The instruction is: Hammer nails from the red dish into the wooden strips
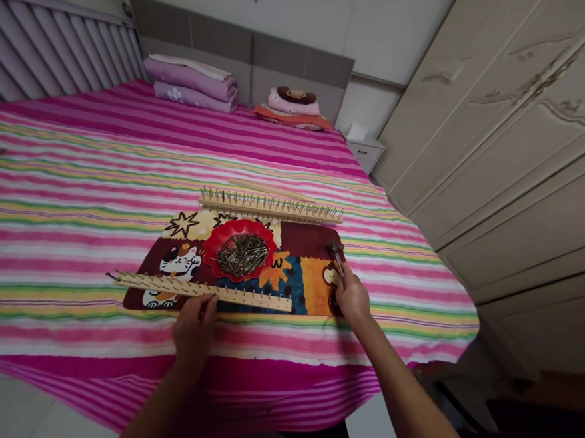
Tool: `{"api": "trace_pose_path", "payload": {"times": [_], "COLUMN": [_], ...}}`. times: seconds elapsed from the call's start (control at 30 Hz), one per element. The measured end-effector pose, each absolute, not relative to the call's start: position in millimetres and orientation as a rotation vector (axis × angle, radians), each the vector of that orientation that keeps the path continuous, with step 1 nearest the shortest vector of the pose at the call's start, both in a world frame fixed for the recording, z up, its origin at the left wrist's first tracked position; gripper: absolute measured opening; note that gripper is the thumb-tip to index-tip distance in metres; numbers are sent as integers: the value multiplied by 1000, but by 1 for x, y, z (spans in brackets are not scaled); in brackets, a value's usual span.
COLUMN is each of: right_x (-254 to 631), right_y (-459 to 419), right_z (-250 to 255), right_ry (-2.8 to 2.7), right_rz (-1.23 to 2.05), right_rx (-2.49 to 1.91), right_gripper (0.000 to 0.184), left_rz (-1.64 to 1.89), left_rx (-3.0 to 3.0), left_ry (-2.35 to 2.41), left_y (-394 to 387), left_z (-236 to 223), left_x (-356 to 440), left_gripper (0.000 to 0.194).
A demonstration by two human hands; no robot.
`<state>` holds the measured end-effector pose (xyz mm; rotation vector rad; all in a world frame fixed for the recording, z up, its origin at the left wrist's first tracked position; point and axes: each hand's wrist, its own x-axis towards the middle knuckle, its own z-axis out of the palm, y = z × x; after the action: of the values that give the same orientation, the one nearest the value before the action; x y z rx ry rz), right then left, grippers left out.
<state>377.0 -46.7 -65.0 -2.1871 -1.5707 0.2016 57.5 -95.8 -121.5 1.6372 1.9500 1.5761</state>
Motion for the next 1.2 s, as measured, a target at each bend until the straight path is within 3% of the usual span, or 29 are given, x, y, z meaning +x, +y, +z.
{"api": "trace_pose_path", "payload": {"times": [0.2, 0.43, 0.7, 0.87, 1.2], "right_x": [391, 390, 388, 389, 387], "right_y": [-50, -48, -47, -47, -48], "right_z": [-89, -92, -92, -94, -94], "right_ry": [-1610, -1626, -1591, -1594, -1597], "right_rz": [102, 98, 107, 91, 86], "right_rx": [-2357, -2356, -2371, -2366, -2365], "right_gripper": [43, 45, 45, 44, 46], "left_rz": [1601, 1470, 842, 360, 128], "left_rx": [1780, 1995, 2202, 2217, 1916], "left_ry": [1909, 2024, 2071, 2165, 2252], "left_y": [-105, -76, 37, 66, 84], "left_z": [-111, -51, -29, -34, -21], "left_x": [49, 27, 32, 49, 70], "left_gripper": [20, 19, 13, 15, 21]}}
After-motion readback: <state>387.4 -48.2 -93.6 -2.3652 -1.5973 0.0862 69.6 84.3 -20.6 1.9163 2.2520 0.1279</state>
